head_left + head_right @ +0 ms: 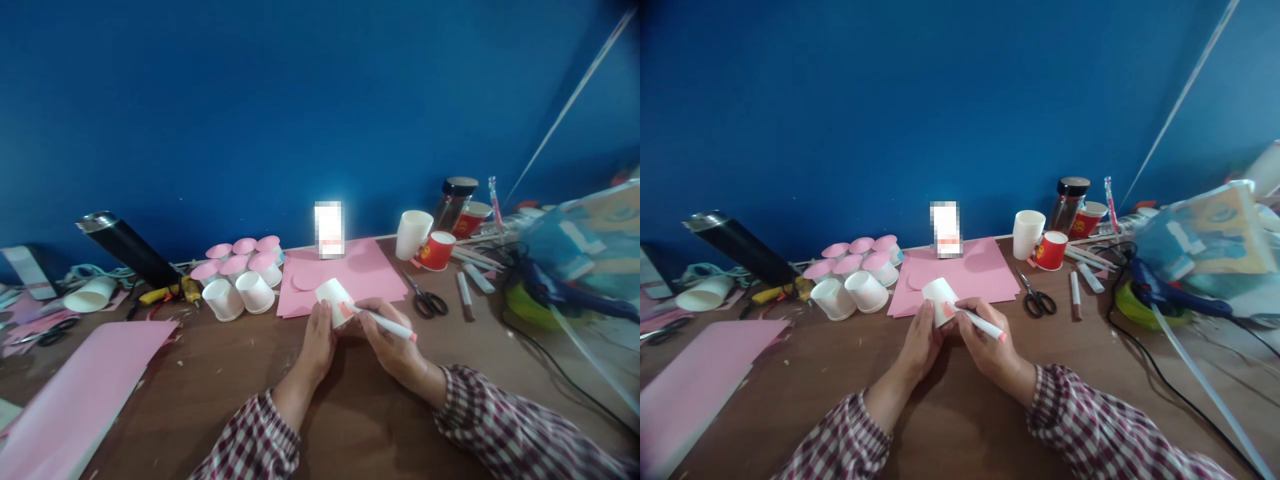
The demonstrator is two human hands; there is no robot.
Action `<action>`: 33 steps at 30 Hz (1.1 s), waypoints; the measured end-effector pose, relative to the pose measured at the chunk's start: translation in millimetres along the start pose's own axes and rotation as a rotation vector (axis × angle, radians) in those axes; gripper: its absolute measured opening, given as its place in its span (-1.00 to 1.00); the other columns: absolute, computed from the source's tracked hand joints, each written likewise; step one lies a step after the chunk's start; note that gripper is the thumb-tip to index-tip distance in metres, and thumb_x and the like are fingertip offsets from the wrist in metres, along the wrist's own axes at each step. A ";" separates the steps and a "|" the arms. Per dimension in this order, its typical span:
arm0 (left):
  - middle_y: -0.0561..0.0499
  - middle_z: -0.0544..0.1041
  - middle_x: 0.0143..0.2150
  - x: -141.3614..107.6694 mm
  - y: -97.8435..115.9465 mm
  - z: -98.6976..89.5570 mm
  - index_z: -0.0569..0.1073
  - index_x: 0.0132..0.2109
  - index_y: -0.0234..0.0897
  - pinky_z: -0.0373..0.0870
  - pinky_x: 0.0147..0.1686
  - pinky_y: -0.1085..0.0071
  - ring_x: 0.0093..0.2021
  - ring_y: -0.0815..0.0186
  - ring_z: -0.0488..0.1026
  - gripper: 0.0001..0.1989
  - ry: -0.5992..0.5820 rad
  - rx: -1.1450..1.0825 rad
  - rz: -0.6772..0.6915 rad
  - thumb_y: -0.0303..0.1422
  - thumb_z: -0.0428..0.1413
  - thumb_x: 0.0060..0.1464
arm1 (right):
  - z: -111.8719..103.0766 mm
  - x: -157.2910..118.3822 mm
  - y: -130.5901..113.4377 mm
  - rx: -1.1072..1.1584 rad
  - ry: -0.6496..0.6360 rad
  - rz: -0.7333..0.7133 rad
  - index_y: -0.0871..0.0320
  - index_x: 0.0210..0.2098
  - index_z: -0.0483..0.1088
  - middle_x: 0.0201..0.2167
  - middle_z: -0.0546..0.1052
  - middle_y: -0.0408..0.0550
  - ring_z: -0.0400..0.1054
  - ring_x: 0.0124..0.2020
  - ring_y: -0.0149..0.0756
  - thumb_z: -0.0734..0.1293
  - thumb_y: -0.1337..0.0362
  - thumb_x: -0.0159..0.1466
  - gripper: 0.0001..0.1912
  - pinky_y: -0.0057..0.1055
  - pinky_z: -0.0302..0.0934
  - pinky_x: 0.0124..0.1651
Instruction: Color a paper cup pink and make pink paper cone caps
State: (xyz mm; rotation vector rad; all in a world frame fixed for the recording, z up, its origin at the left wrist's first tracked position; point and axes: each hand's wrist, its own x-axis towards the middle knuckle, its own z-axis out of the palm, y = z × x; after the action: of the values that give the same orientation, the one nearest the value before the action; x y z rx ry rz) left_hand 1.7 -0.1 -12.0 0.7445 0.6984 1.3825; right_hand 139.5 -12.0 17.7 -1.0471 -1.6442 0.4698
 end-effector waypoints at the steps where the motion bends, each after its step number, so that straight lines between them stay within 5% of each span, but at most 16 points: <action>1: -0.14 0.54 -0.13 -0.1 0.0 -0.1 0.44 -0.14 -0.33 0.39 -0.02 0.20 -0.10 0.17 0.49 -0.66 0.006 -0.006 0.004 -0.11 0.06 0.18 | -0.1 -0.3 0.3 0.005 -0.010 -0.002 0.13 -0.21 0.42 -0.38 0.56 -0.09 0.45 -0.41 -0.34 0.27 0.32 0.30 -0.91 -0.47 0.35 -0.33; 33: -0.11 0.51 -0.17 -1.2 6.8 4.4 0.40 -0.15 -0.29 0.39 -0.10 0.23 -0.15 0.19 0.46 -0.65 0.054 0.077 -0.029 -0.07 0.12 0.11 | 2.5 -2.5 7.3 0.081 0.001 0.062 0.14 -0.20 0.41 -0.38 0.57 -0.07 0.48 -0.42 -0.32 0.27 0.27 0.32 -0.89 -0.45 0.37 -0.36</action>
State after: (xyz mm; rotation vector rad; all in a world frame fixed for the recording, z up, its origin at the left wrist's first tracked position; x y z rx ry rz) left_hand 1.1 -1.2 -4.0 0.7568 0.8054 1.3593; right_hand 140.3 -9.7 9.9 -1.0396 -1.5823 0.5724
